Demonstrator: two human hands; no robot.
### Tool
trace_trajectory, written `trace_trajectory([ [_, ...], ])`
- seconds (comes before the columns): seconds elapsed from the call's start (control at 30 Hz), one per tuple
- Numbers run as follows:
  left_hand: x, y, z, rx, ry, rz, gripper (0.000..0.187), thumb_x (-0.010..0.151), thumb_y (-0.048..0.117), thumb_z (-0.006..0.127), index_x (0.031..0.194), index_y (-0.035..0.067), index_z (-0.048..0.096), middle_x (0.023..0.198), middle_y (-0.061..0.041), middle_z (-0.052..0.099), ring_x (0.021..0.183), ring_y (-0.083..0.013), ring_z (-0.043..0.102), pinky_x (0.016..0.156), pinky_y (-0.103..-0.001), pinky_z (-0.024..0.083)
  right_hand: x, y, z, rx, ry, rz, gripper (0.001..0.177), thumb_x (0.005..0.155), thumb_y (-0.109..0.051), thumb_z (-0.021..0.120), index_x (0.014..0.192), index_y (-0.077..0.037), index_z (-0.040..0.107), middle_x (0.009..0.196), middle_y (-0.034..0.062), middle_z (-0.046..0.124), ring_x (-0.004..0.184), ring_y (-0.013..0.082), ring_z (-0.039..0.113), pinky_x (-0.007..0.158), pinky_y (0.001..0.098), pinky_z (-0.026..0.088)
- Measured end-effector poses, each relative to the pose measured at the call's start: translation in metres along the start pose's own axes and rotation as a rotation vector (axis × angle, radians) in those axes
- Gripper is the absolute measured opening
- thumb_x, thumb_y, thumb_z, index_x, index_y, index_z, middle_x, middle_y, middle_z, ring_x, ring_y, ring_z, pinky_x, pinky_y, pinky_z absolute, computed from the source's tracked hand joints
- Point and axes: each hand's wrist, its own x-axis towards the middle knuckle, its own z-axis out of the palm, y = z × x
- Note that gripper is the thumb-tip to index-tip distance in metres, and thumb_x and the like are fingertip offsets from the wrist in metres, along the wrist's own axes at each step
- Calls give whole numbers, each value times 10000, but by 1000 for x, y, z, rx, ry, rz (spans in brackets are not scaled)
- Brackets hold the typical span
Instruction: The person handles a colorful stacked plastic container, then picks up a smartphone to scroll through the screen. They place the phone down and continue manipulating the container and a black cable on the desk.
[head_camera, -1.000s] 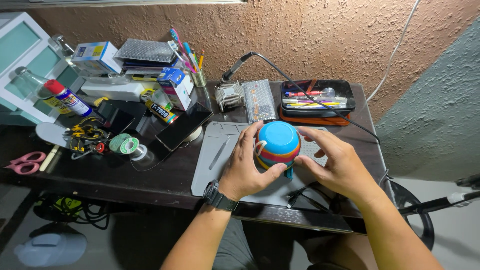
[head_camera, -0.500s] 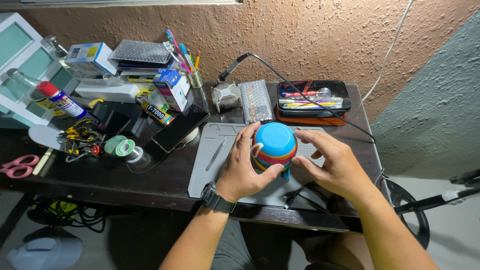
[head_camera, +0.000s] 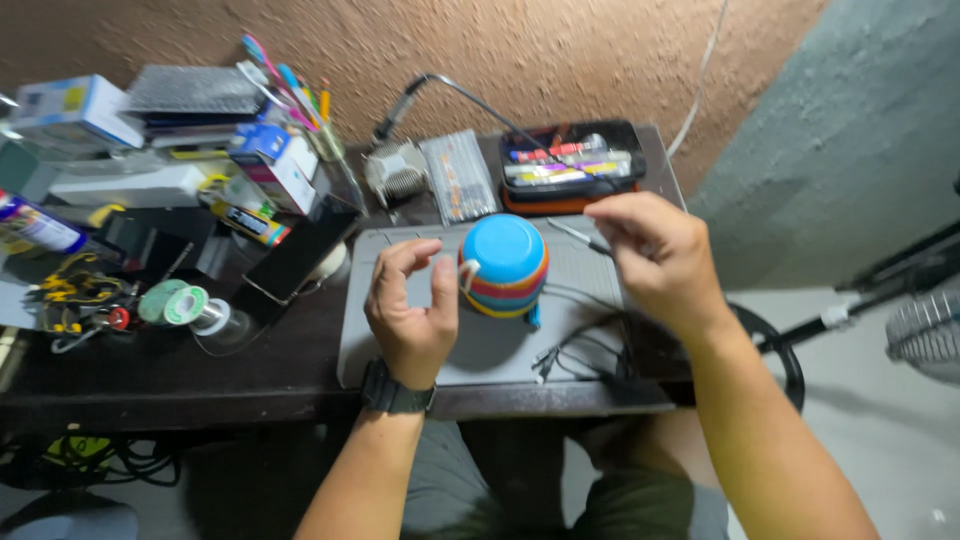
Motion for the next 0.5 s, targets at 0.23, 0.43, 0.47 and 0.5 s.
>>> trace_trajectory([
  [0.23, -1, 1, -3, -66, -51, 22, 376, 1194, 155, 685, 823, 98, 713, 757, -22, 729, 780, -266, 786, 820, -352, 645, -18, -8, -24, -89, -227, 141, 240, 1013, 51, 798, 1161, -114, 890, 882, 122, 800, 756, 242, 724, 671, 357, 603],
  [0.43, -5, -10, 5, -120, 73, -53, 185, 1201, 171, 720, 1324, 46, 662, 1190, -95, 679, 1030, -223, 712, 982, -355, 625, -17, 21, -19, -276, -302, 57, 137, 1053, -41, 817, 1143, -133, 866, 894, 126, 804, 849, 373, 804, 761, 472, 630],
  [0.47, -5, -10, 5, -164, 82, -36, 187, 1218, 158, 659, 1339, 19, 624, 1219, -114, 650, 1033, -229, 722, 983, -357, 633, -14, 26, -17, -374, -303, 38, 104, 1074, -78, 814, 1146, -139, 857, 897, 110, 798, 863, 380, 805, 773, 493, 633],
  [0.5, -4, -10, 4, -207, 91, -19, 194, 1236, 144, 598, 1354, -9, 586, 1249, -134, 621, 1036, -236, 733, 985, -358, 641, -11, 30, -15, -471, -304, 20, 73, 1096, -115, 811, 1150, -146, 849, 901, 94, 792, 877, 386, 806, 785, 515, 635],
])
